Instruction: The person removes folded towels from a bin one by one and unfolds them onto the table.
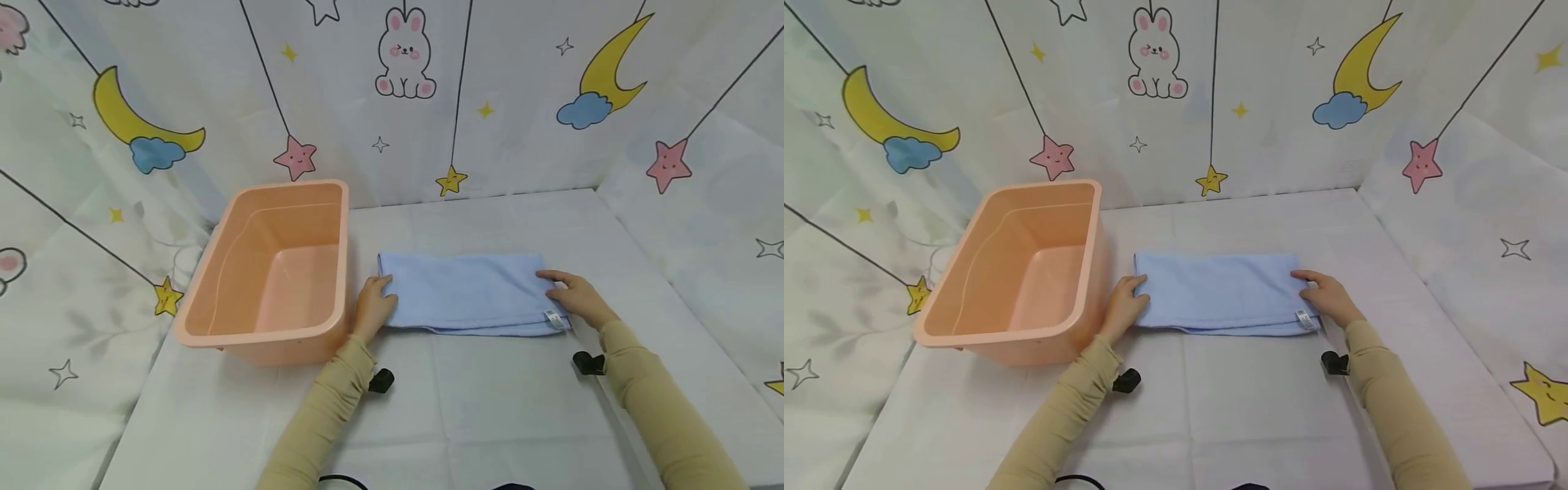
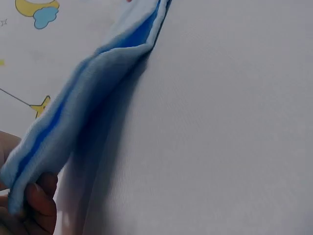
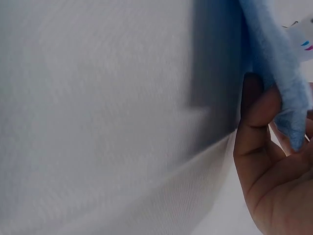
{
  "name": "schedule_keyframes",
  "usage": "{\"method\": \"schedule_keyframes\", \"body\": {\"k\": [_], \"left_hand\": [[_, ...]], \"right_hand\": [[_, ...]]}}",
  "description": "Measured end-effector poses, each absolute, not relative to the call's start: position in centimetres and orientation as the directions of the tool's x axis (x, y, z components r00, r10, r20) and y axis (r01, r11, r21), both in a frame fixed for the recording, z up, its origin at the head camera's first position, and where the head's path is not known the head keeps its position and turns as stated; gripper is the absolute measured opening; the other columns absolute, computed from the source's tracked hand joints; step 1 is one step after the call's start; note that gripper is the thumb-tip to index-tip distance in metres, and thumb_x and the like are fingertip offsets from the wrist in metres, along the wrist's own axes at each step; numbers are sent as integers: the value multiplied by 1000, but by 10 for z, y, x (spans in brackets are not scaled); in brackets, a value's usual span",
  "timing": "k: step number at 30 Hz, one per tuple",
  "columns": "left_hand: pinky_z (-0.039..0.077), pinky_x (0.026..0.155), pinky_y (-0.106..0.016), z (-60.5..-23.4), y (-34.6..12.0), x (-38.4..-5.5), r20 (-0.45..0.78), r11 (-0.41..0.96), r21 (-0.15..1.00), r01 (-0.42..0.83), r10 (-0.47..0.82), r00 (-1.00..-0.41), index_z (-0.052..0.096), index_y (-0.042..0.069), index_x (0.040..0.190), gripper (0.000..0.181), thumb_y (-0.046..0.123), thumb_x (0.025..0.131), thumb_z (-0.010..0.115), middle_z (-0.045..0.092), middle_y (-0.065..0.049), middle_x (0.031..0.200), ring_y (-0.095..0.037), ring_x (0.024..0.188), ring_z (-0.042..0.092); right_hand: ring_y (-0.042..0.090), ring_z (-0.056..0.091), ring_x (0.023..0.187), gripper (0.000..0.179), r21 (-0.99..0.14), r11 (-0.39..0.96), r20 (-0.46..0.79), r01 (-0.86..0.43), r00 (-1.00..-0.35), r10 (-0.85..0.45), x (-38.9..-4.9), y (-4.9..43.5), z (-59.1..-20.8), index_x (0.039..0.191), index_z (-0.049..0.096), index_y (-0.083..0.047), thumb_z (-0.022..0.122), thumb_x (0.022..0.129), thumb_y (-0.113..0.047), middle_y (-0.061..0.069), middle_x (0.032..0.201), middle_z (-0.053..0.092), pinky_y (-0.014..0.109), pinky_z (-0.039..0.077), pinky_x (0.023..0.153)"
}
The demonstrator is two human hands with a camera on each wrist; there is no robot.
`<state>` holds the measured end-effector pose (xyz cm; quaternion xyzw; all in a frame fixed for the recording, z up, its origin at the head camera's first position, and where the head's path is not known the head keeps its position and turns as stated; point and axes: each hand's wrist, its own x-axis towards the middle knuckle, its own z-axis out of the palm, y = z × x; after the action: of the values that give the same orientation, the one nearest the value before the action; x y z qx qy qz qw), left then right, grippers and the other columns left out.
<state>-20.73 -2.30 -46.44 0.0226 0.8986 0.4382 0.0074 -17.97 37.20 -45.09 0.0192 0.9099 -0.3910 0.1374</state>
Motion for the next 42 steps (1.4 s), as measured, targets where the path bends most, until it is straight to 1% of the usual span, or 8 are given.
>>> {"method": "schedule_keyframes", "body": {"k": [18,23,25,27,30,33,37,42], "left_hand": [[42,100,-46,-468,-18,-162,-82,628,777,43,169,-982,48,-1,133,56,5,78,56,49,-23,130,-37,120,50],[46,92,-44,-467,-19,-146,-55,650,756,75,177,-983,48,-2,133,57,2,76,55,48,-21,132,-34,117,52],[47,86,-40,-468,-19,-139,-59,658,749,77,182,-981,47,-1,134,58,2,76,54,47,-19,132,-30,112,54],[46,80,-36,-469,-18,-133,-60,668,740,81,185,-981,47,-2,134,58,2,76,54,46,-18,132,-27,107,55],[45,71,-31,-470,-18,-127,-56,687,722,82,177,-983,46,-1,135,59,3,76,53,46,-17,133,-24,97,55],[43,59,-28,-473,-17,-122,-24,729,677,104,163,-986,48,-1,133,58,5,76,54,46,-17,130,-23,85,58],[39,50,-25,-474,-19,-117,52,791,593,153,152,-987,54,0,129,54,6,75,56,46,-18,120,-21,71,56],[46,60,-29,-477,-24,-108,256,835,426,347,256,-932,65,1,113,39,5,74,63,52,-15,105,-23,83,54]], "right_hand": [[55,9,136,53,-708,690,-286,148,-954,-89,-143,400,-446,141,39,-6,54,93,-22,29,151,18,71,16,101],[55,18,133,51,-695,707,-281,134,-955,-96,-127,397,-446,140,40,-6,52,94,-23,30,149,21,69,26,97],[49,38,124,49,-663,740,-269,116,-959,-91,-122,395,-446,140,41,-7,51,94,-21,29,148,28,58,39,90],[36,50,103,47,-629,772,-247,88,-965,-91,-118,393,-447,139,42,-7,51,95,-20,28,145,33,42,44,77],[17,45,74,45,-599,798,-216,59,-972,-90,-115,389,-447,137,44,-7,51,93,-16,26,141,39,27,38,60],[15,46,73,44,-565,825,-159,6,-982,-102,-112,386,-449,133,47,-2,53,91,-10,29,135,43,27,38,60],[25,54,79,40,-475,878,-78,-53,-992,-103,-108,383,-453,126,52,3,57,88,-9,34,116,49,38,45,65],[29,54,79,41,-442,896,-73,-48,-993,-89,-94,381,-455,126,50,5,57,89,-10,35,106,47,40,45,62]]}}
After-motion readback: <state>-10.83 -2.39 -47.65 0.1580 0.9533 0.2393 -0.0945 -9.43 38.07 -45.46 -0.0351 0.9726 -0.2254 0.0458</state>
